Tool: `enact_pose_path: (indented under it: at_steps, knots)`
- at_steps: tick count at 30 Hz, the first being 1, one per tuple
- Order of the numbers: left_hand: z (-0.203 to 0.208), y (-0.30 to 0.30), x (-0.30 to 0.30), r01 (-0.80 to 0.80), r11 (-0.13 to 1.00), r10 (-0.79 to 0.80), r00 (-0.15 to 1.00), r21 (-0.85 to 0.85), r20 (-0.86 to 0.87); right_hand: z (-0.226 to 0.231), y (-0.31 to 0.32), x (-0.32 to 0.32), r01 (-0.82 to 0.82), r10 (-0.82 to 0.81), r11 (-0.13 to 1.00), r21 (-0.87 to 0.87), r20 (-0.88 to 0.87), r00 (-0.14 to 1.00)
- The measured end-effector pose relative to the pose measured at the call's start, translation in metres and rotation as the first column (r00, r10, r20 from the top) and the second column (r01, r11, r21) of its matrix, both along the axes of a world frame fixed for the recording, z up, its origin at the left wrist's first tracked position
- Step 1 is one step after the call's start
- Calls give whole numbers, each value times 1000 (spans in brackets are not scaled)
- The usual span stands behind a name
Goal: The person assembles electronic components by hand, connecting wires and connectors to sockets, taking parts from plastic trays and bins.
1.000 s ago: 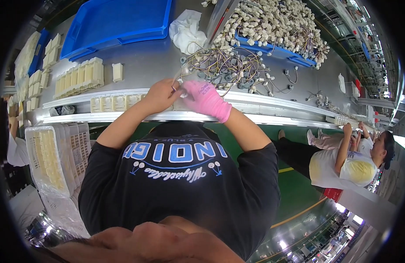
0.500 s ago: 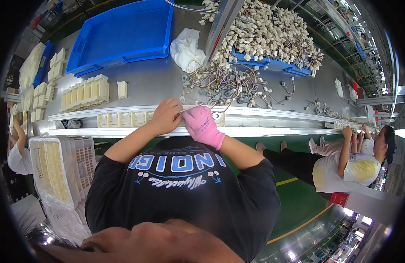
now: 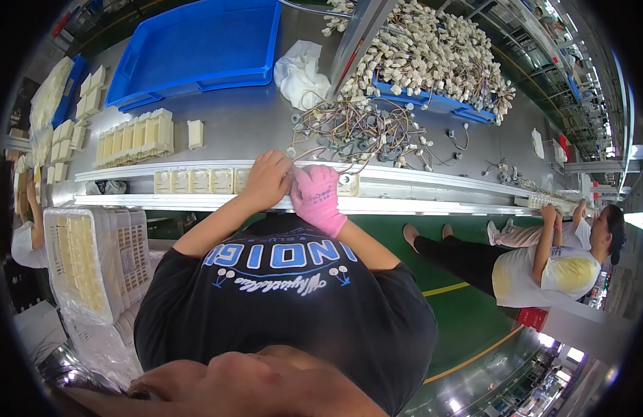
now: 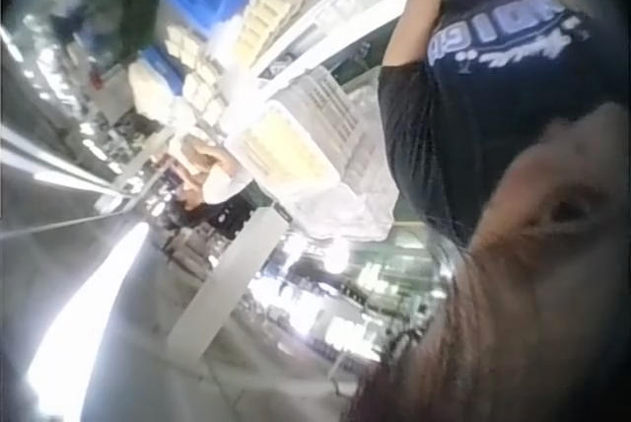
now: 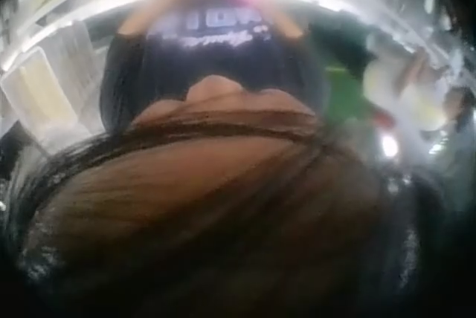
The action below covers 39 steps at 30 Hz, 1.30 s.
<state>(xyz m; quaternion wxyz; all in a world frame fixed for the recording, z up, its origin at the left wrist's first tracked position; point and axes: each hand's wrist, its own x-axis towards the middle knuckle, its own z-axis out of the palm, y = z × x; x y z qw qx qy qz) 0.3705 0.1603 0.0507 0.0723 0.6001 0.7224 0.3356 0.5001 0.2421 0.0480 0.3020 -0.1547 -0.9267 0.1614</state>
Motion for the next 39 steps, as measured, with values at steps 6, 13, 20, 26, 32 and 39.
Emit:
enact_pose_path:
  at_steps: [6, 13, 20, 26, 32, 39]
  knots:
    - [-3, -1, 1, -6, 1000, 6, 1000, -20, -7, 18, 3, 3, -113, 115, 993, -20, 141, 983]
    - [-1, -3, 1, 2, 1000, -2, 1000, -6, -6, 4, 0, -2, -26, 26, 999, 18, 6, 1000]
    - [0, -2, 2, 3, 1000, -4, 1000, -30, -16, 16, 2, 1, -33, 23, 998, 47, 207, 978]
    - [-7, -1, 2, 12, 998, -20, 993, -67, -113, 48, 33, -11, -258, 248, 964, 72, 120, 961]
    - [-3, 1, 3, 37, 994, -58, 975, -100, -214, 47, 60, -18, -478, 326, 876, 59, 659, 678]
    - [-10, 0, 0, 6, 998, -2, 997, 57, -75, 73, 44, -25, -373, 285, 926, -51, 743, 605]
